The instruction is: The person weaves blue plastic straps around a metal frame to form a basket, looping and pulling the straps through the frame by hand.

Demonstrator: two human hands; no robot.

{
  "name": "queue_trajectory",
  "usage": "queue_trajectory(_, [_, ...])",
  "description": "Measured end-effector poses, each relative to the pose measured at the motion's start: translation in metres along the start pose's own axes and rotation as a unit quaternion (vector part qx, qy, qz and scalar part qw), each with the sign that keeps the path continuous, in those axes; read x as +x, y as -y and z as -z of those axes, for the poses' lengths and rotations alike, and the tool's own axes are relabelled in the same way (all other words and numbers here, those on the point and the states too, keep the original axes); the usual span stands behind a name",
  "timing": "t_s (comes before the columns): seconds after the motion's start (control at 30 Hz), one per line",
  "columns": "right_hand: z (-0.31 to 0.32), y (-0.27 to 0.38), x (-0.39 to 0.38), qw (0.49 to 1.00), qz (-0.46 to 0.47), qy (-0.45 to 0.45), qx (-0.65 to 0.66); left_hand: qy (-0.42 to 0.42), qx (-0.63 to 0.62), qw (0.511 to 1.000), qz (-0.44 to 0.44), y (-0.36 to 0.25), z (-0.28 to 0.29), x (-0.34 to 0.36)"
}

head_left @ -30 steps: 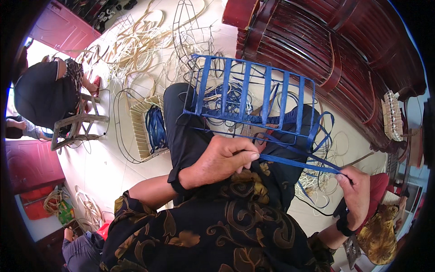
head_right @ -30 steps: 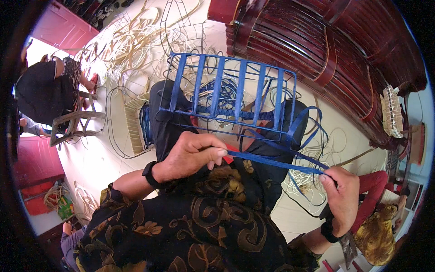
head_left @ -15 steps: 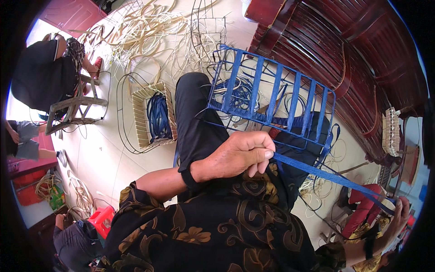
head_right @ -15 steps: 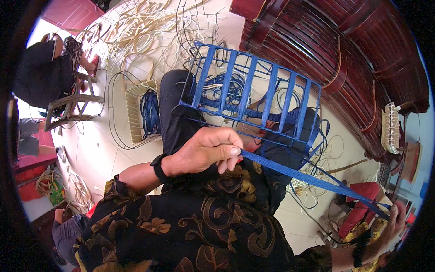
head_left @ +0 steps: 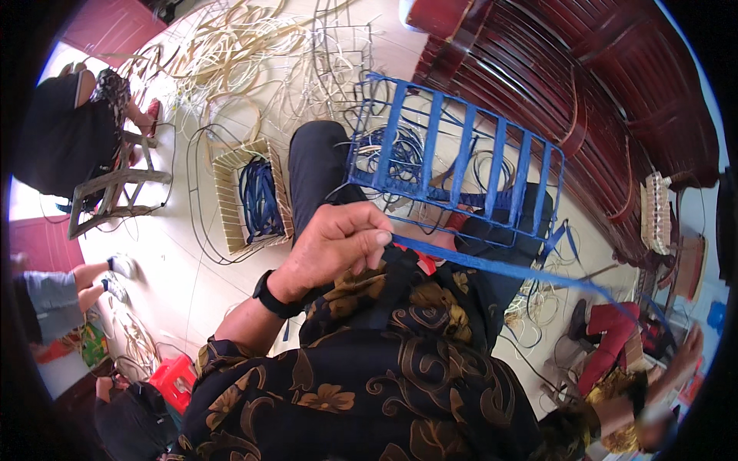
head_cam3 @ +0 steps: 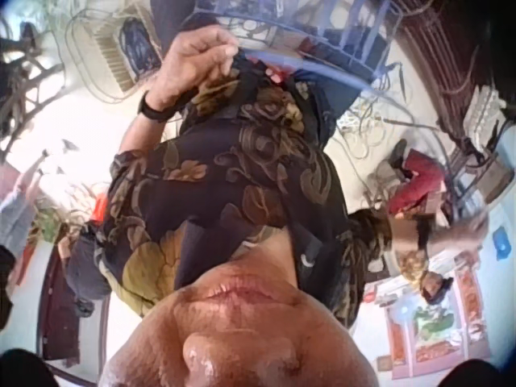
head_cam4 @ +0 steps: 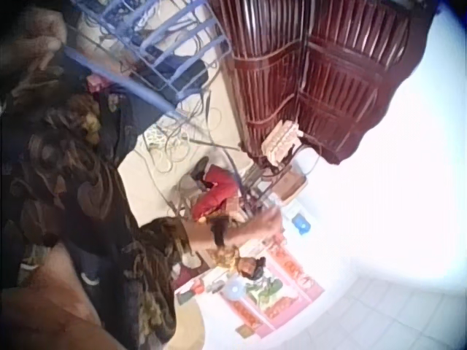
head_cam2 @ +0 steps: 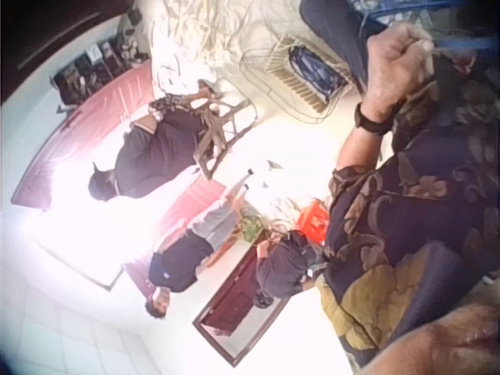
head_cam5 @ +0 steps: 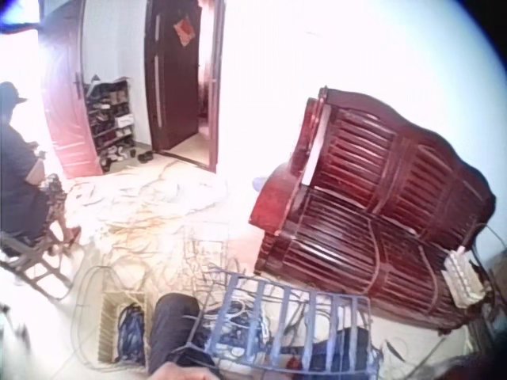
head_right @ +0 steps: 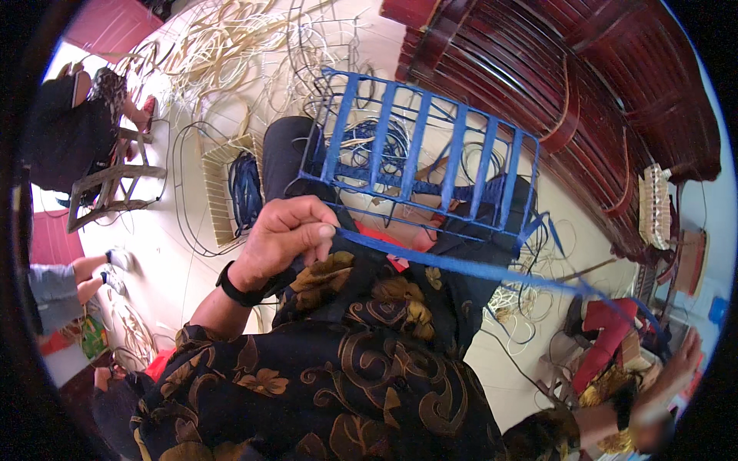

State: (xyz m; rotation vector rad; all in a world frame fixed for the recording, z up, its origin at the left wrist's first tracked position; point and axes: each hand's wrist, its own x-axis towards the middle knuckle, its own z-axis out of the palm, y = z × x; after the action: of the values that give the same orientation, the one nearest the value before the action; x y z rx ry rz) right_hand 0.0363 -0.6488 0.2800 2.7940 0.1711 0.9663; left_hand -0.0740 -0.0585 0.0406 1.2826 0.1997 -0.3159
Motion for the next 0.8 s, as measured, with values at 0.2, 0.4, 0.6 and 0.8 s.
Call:
queue_trajectory(0.2, [-0.072,0.245,-0.016,0.879,0.120,0.206,0.412,0.031,0.134,0.989,-0.063,-0.005,-0.040,0.003])
queue_trajectory(0.4, [-0.086,0.363,-0.071,0.663,0.194,0.368,0.622,0.030,0.190,0.973,-0.130,-0.013,-0.058,0.007])
queue_trajectory(0.6, [-0.093,0.374,-0.080,0.579,0.168,0.461,0.652,-0.003,0.204,0.969,-0.140,-0.010,-0.058,0.004])
queue_trajectory(0.8, [-0.102,0.365,-0.088,0.620,0.153,0.385,0.666,-0.011,0.197,0.973,-0.120,-0.011,-0.063,0.006])
